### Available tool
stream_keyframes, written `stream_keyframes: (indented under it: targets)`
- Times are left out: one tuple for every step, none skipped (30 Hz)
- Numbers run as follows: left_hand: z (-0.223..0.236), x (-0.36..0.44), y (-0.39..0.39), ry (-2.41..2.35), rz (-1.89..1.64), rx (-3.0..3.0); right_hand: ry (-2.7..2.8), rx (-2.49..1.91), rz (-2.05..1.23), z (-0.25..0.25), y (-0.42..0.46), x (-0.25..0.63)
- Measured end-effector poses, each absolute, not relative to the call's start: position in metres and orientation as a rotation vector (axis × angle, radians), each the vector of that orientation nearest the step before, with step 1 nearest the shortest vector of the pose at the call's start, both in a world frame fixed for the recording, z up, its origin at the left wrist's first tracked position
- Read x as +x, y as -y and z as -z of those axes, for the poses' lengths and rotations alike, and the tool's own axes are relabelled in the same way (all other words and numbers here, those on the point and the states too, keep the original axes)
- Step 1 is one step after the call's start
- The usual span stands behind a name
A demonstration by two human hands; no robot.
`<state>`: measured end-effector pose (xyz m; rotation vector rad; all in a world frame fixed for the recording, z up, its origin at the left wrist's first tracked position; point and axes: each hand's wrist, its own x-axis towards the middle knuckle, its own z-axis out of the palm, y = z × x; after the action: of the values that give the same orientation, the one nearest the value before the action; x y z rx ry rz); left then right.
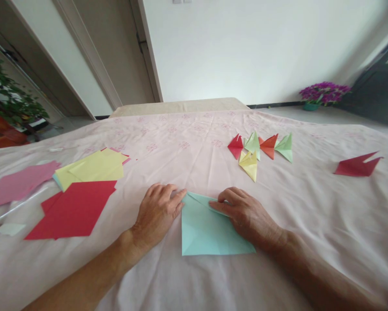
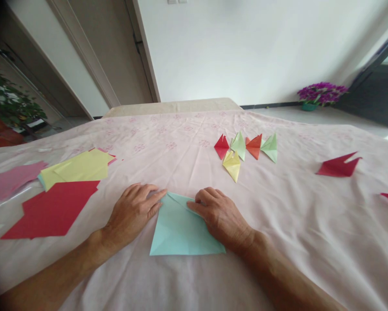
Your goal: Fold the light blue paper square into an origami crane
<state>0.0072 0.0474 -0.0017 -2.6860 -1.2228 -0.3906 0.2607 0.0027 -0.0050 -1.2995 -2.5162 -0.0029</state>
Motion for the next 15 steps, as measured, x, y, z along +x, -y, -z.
stream_keyframes:
  targets:
    - [0.0020,0.0073,-0.0473,1.218,0.396,-2.682,2.514,-1.295,-0.002,0.0045,-0.0024,0.2606]
    - [0.0022,0.0074,-0.0472,1.213,0.402,-2.677,2.509,-1.288,-0.008,0.0040,-0.0021,0.2604]
    - [0.0023,0.0075,-0.0472,1.207,0.405,-2.672,2.502,-1.283,-0.014,0.0035,-0.0018,0.2602]
    - [0.0023,0.0076,-0.0471,1.200,0.406,-2.670,2.495,-1.281,-0.020,0.0030,-0.0015,0.2600]
    - [0.0022,0.0077,-0.0471,1.195,0.404,-2.668,2.490,-1.285,-0.025,0.0025,-0.0011,0.2597]
    - [0.0020,0.0077,-0.0471,1.191,0.401,-2.667,2.486,-1.289,-0.024,0.0019,-0.0006,0.2595]
    - [0.0019,0.0078,-0.0471,1.189,0.399,-2.666,2.484,-1.293,-0.020,0.0013,-0.0002,0.2592]
    - [0.0017,0.0078,-0.0472,1.189,0.397,-2.664,2.488,-1.296,-0.017,0.0007,0.0003,0.2588]
    - [0.0017,0.0078,-0.0473,1.189,0.395,-2.662,2.495,-1.296,-0.014,0.0000,0.0007,0.2584]
    - [0.0017,0.0078,-0.0475,1.190,0.395,-2.659,2.504,-1.293,-0.011,-0.0008,0.0011,0.2580]
    - [0.0018,0.0078,-0.0476,1.191,0.395,-2.655,2.513,-1.288,-0.008,-0.0017,0.0014,0.2575]
    - [0.0019,0.0078,-0.0478,1.192,0.393,-2.653,2.520,-1.281,-0.003,-0.0024,0.0017,0.2570]
    - [0.0021,0.0077,-0.0479,1.193,0.392,-2.652,2.528,-1.276,0.003,-0.0030,0.0019,0.2567]
    - [0.0022,0.0076,-0.0480,1.193,0.392,-2.651,2.535,-1.270,0.012,-0.0034,0.0021,0.2564]
    - [0.0023,0.0076,-0.0480,1.192,0.396,-2.650,2.540,-1.263,0.024,-0.0035,0.0022,0.2564]
